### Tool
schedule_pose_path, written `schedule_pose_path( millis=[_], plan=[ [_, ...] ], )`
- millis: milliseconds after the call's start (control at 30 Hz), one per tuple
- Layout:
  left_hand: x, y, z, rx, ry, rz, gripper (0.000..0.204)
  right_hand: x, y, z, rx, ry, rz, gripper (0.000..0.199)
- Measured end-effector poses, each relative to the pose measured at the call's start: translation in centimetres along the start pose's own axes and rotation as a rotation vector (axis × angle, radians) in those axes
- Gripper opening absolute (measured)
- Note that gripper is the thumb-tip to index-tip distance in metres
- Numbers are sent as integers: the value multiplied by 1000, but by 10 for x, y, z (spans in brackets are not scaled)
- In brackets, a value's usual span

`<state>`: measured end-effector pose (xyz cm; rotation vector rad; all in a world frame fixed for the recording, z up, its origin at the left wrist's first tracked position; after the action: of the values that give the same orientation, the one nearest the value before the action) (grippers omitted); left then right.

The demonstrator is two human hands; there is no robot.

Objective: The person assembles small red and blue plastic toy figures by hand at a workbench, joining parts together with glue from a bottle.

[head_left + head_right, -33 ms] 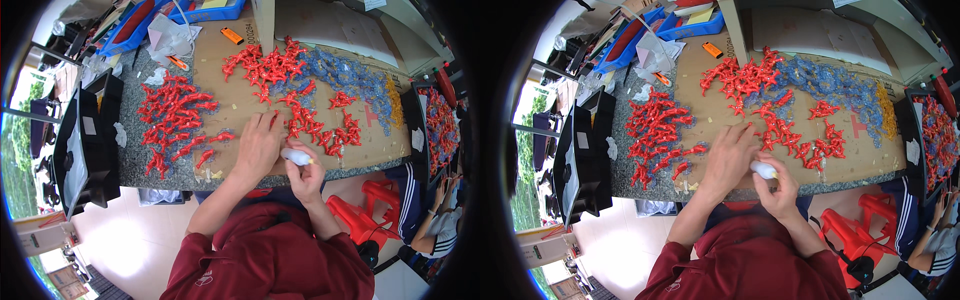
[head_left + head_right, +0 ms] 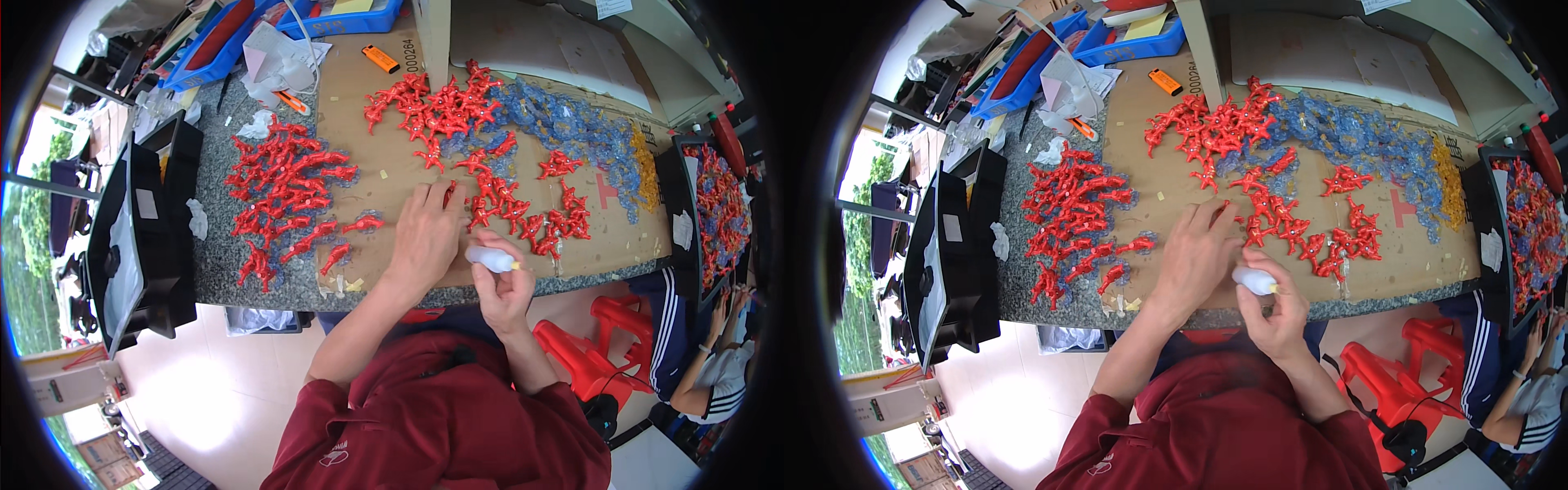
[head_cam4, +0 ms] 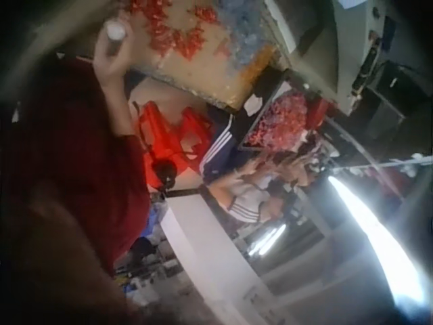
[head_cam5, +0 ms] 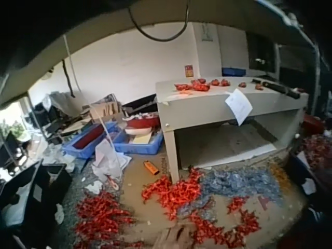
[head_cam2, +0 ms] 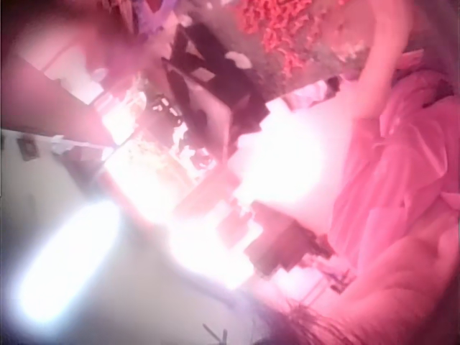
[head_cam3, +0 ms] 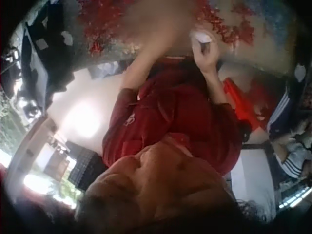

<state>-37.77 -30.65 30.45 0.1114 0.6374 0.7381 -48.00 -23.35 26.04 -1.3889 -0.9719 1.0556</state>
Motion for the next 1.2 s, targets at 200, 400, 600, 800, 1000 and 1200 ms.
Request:
schedule_pose_path(
  millis=[200,400,600,800,1000,1200],
  plan=[
    [25,-18,-9,287,61,212,29,10,2,21,33,-37,-93,41],
    [107,-2,-35,1851,333,916,25,20,-7,20,211,-139,-46,39],
    [140,14,-43,2186,511,936,26,21,-47,-1,374,-190,129,36],
    [143,6,-36,2010,559,817,24,25,-56,-5,346,-226,178,38],
    [142,9,-38,2119,603,876,23,27,-60,-5,349,-229,194,38],
    [142,19,-47,2230,547,993,28,26,-59,-10,376,-232,215,39]
  ],
)
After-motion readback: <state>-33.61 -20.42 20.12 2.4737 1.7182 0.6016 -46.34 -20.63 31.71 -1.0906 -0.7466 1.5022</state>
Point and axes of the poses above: each hand's wrist, its own x-axis away from the middle knuckle, its own z-axis out of the back of the hand, y = z × x, the point moved 10 cm from there along -x, towards the middle knuckle, and after that the axes turned 15 degrees about -z, right-handed, at the moved point
